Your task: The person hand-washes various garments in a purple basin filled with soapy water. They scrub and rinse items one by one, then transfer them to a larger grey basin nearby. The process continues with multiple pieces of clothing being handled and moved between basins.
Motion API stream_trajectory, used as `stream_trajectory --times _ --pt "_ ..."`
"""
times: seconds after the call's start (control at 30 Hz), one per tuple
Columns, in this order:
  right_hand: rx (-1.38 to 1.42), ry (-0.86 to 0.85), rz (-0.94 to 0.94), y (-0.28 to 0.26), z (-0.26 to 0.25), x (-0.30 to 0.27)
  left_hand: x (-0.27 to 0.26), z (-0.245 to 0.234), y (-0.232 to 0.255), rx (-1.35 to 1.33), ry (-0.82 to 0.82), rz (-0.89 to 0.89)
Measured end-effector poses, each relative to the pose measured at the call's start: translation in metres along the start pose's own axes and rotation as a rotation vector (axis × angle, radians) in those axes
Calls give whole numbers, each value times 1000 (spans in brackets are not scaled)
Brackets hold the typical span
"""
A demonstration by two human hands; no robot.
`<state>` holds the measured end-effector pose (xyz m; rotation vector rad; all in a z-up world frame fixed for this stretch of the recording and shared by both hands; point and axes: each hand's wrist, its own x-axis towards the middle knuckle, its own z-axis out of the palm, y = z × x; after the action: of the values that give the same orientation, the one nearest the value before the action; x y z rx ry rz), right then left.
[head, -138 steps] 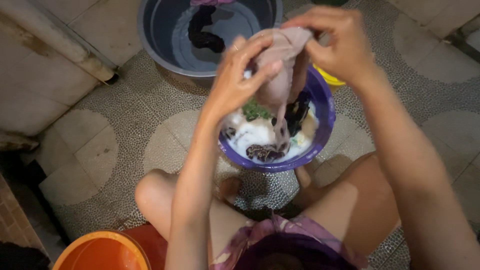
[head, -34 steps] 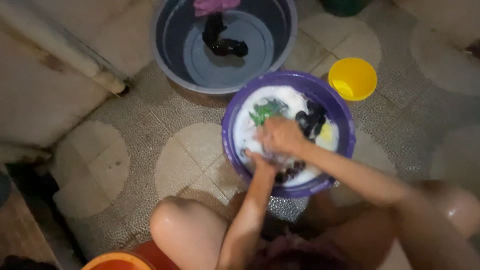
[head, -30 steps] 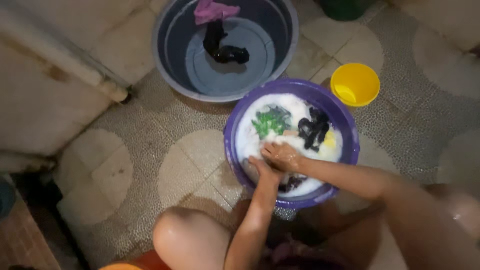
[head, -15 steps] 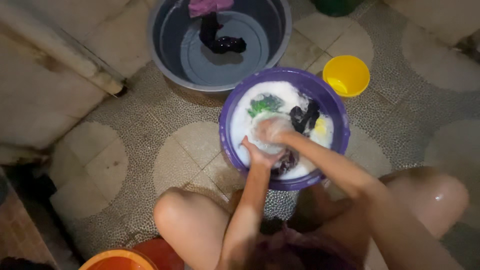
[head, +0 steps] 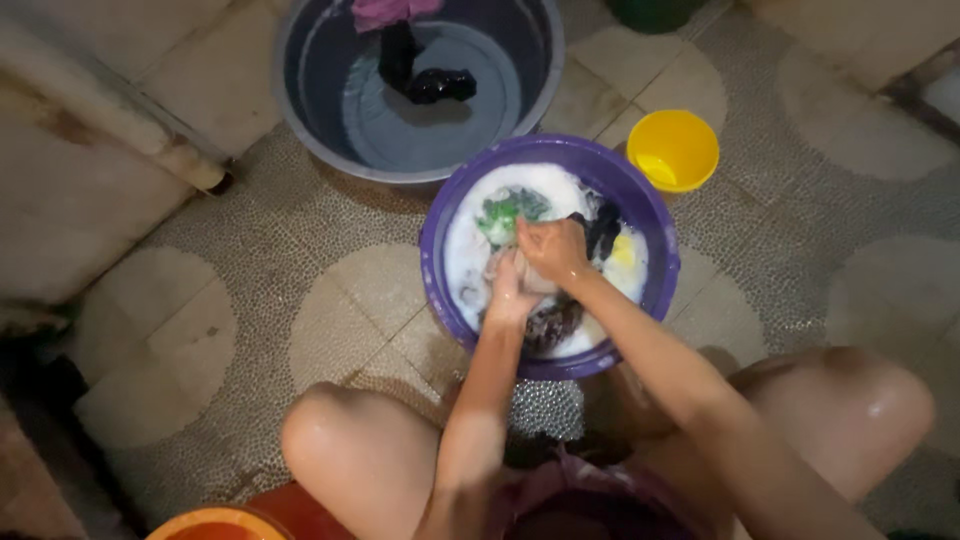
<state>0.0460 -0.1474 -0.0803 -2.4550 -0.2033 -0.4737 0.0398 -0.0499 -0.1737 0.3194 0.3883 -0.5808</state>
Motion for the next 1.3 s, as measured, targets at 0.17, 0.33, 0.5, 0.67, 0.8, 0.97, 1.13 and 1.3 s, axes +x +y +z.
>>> stream_trajectory --times 0.17,0.33,0.5,0.67,0.8,0.97,1.13,1.3 --pt "-281 -245 -71 -28 9 -31 -11 -34 -3 344 -55 366" --pt "48 -11 -45 -17 1 -45 9 -34 3 280 -37 169" --pt "-189 -23 116 1 4 7 6 -11 -5 46 114 1" --pt "-414 -515 -183 -12 25 -16 2 -48 -18 -278 307 140" --pt "-387 -897 -22 13 54 -26 17 -93 -27 221 462 -21" --pt "-448 -944 61 28 87 -21 35 -78 -36 -131 498 117" --pt "-413 -869 152 22 81 -15 24 -75 -26 -79 296 241" --pt "-48 -668 203 -22 19 11 -40 2 5 -120 267 -37"
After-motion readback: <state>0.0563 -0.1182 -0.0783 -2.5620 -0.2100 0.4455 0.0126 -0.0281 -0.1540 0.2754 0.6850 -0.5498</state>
